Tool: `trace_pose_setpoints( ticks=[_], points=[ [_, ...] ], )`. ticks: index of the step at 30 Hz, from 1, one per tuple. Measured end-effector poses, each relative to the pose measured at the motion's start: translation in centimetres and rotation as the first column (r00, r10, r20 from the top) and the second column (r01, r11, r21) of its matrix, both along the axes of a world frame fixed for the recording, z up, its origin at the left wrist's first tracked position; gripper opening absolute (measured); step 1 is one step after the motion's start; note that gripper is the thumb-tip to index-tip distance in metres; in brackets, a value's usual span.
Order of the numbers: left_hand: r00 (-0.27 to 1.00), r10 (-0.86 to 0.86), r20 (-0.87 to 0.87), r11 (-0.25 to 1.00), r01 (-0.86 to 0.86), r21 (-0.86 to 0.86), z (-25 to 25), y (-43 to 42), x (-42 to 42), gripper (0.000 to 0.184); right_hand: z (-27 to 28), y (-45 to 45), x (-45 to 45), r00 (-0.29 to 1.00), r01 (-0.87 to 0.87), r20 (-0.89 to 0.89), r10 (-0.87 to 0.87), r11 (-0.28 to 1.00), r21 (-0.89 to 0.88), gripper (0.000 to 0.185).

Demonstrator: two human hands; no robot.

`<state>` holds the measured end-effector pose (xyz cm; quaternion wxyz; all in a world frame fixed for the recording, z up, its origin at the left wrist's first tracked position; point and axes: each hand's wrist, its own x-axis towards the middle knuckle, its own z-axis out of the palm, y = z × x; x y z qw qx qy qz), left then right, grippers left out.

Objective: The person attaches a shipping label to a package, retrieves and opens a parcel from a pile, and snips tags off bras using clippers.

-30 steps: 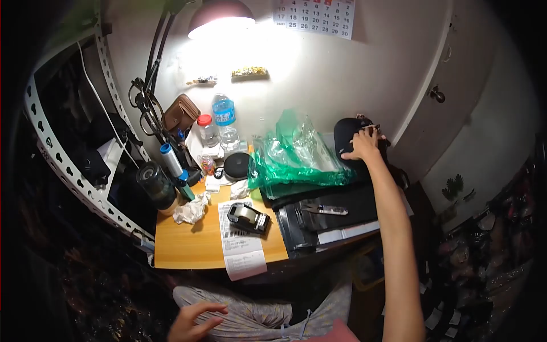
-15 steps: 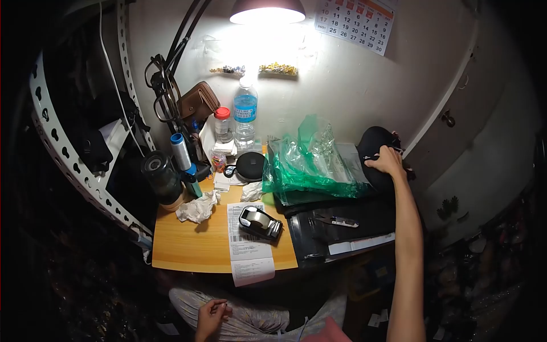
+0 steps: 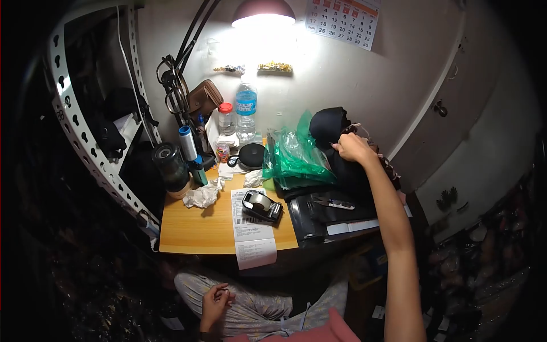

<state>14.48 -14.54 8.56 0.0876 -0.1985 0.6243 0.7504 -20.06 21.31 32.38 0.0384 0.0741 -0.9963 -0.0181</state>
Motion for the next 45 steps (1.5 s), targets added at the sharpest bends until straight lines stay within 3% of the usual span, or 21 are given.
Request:
trace_pose_setpoints(
  ticks=[2,7,9,11,12,14,15,17,20,22,24,26,28,29,31,32,33,34,40,42,45],
  points=[
    [1.0,-0.002,0.017,1.0,0.001,0.009,-0.3,0.0,0.0,0.021,0.4,0.9,0.0,0.988,-0.06,-0.139,0.06,0.998,0.01,0.03],
    [0.987,-0.135,-0.086,0.976,0.118,-0.186,-0.7,0.0,-0.2,0.022,1.0,4.7,-0.4,0.971,-0.165,-0.235,0.048,0.843,-0.513,0.026],
    [0.978,-0.18,-0.106,0.962,0.152,-0.226,-0.4,-0.1,-0.1,0.022,1.6,6.6,0.0,0.971,-0.175,-0.236,-0.043,0.545,-0.82,0.025],
    [0.976,-0.194,-0.1,0.961,0.169,-0.219,2.1,0.5,0.6,0.022,7.3,4.8,8.6,0.914,-0.236,-0.226,-0.337,0.013,-0.972,0.028],
    [0.974,-0.203,-0.105,0.963,0.178,-0.204,3.8,1.0,0.6,0.023,7.2,7.6,8.9,0.859,-0.422,-0.471,-0.199,0.243,-0.873,0.034],
    [0.974,-0.205,-0.096,0.96,0.181,-0.213,6.9,2.0,0.7,0.024,9.5,6.4,13.5,0.913,-0.31,-0.306,-0.268,0.03,-0.95,0.038],
    [0.943,-0.209,-0.258,0.968,0.161,-0.195,7.9,2.7,0.6,0.024,10.2,5.5,15.9,0.919,-0.301,-0.297,-0.261,0.027,-0.953,0.038],
    [0.848,-0.231,-0.476,0.967,0.146,-0.209,11.2,4.4,0.8,0.024,10.0,3.7,20.3,0.978,-0.179,-0.173,0.115,0.038,-0.983,0.04],
    [0.643,-0.321,-0.696,0.946,0.186,-0.264,15.4,7.5,0.9,0.033,7.3,1.9,24.3,0.928,-0.053,-0.064,0.367,-0.039,-0.998,0.04],
    [0.465,-0.462,-0.755,0.863,0.433,-0.261,15.8,9.4,1.0,0.042,2.6,2.6,26.7,0.914,0.066,0.072,0.399,0.028,-0.997,0.034],
    [0.651,-0.328,-0.685,0.793,0.584,0.175,15.3,12.3,2.9,0.053,0.9,-1.0,29.2,0.803,-0.146,0.02,0.596,0.228,-0.963,0.027],
    [0.777,-0.186,-0.602,0.732,0.518,0.443,11.4,13.2,4.6,0.058,-1.2,-3.8,27.8,0.363,-0.217,0.106,0.926,0.195,-0.956,0.023],
    [0.984,-0.087,-0.155,0.799,0.162,0.579,13.5,12.6,4.5,0.038,-0.9,-4.5,26.6,0.288,-0.321,0.3,0.91,0.387,-0.865,0.014],
    [0.995,-0.056,-0.077,0.761,0.093,0.642,12.9,12.0,4.3,0.035,-1.5,-4.1,25.5,0.481,-0.218,0.324,0.815,0.469,-0.856,0.013],
    [0.999,0.019,-0.032,0.742,0.008,0.671,11.8,10.7,4.2,0.031,-5.3,-4.2,21.2,0.934,-0.209,0.014,0.356,0.578,-0.789,0.017],
    [0.998,0.045,0.035,0.728,-0.057,0.683,11.6,10.3,4.4,0.031,-6.5,-4.1,18.7,0.977,-0.211,-0.131,0.166,0.815,-0.54,0.017],
    [0.997,0.08,0.02,0.719,-0.071,0.691,10.8,9.9,4.5,0.031,-10.8,-2.0,15.6,0.844,-0.39,-0.469,0.261,0.899,-0.2,0.024],
    [0.993,0.116,-0.001,0.712,-0.082,0.698,10.2,9.5,4.3,0.031,-13.6,-0.8,14.0,0.856,-0.313,-0.454,0.246,0.947,-0.077,0.032],
    [0.988,0.15,-0.038,0.708,-0.08,0.701,10.7,8.3,4.2,0.039,-13.0,-0.9,15.1,0.89,-0.275,-0.386,0.245,0.961,-0.026,0.028],
    [0.987,0.134,-0.088,0.706,-0.033,0.708,10.9,8.6,4.1,0.04,-12.1,-1.1,16.9,0.855,-0.338,-0.481,0.193,0.912,-0.234,0.033],
    [0.986,0.128,-0.109,0.74,-0.022,0.672,11.0,8.8,4.1,0.039,-10.6,-3.3,22.0,0.944,-0.322,-0.282,0.171,0.664,-0.675,0.054]
  ],
)
